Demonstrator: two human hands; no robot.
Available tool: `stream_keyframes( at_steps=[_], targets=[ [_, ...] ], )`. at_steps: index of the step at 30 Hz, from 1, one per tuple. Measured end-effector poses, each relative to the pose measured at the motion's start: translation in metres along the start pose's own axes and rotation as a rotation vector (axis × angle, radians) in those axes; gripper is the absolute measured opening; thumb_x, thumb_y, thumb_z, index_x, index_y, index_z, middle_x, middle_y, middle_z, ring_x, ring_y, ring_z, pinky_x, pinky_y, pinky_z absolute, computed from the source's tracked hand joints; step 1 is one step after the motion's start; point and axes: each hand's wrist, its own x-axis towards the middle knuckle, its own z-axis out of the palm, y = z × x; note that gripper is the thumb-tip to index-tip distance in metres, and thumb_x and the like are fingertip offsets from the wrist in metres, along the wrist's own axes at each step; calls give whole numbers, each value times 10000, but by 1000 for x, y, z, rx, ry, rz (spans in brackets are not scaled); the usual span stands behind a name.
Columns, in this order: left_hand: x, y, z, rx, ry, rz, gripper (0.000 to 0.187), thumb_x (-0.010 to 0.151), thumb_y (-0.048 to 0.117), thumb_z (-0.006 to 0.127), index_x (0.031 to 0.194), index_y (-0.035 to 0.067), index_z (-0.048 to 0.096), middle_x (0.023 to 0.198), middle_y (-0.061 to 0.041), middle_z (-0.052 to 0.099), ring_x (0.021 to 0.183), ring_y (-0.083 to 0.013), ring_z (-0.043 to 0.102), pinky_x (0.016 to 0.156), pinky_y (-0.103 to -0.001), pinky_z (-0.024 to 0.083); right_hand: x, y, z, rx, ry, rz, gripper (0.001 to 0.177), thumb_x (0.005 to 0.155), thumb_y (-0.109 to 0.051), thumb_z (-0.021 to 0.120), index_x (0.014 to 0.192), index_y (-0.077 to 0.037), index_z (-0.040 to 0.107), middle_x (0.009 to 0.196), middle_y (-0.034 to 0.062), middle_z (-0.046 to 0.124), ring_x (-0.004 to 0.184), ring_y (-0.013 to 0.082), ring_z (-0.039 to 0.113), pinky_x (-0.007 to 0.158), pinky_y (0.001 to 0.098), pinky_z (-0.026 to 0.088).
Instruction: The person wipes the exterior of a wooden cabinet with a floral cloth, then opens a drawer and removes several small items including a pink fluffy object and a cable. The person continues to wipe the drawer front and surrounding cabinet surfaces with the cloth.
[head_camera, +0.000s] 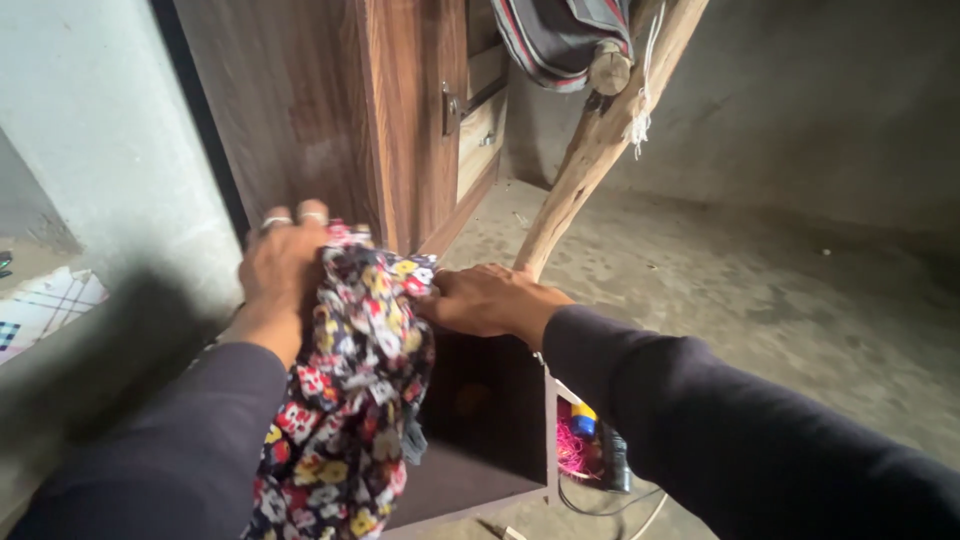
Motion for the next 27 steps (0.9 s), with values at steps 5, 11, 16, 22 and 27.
stream_keyframes(
  at_steps=[5,11,16,22,27],
  targets=[
    [-23,10,10,-98,-156,153,433,995,433,446,1305,179,611,1398,-240,615,1272,-471,588,1072,-562,478,2,1,-3,-67,-16,55,624,875,-629,463,1272,-192,667,1300,144,678,1266,386,595,1021,593,457],
    [-70,43,-16,-90,-353,164,796,920,670,557,1449,82,469,1507,-309,392,1288,-528,475,1028,-589,415,53,24,26,-63,-37,57,460,918,-477,522,1226,-174,680,1327,86,679,1274,354,603,1011,623,423],
    [-60,35,-26,98,-438,191,508,984,484,443,1335,158,615,1378,-286,559,1285,-484,553,1096,-530,462,35,-12,1,94,-65,255,487,957,-504,505,1372,-268,601,1509,4,547,1438,314,446,1166,759,152],
    [1,-11,23,108,-333,-25,408,881,91,608,1287,100,642,1363,-259,587,1216,-462,622,1029,-511,528,17,-22,-4,70,-48,213,635,948,-603,332,1529,-370,442,1533,20,531,1444,360,452,1174,767,119],
    [10,11,14,13,-351,-219,363,929,190,596,1270,101,681,1427,-175,540,1358,-438,450,1115,-589,379,2,-39,-22,105,-95,202,812,832,-730,474,1553,-365,399,1545,78,502,1472,377,388,1189,735,83]
  ],
)
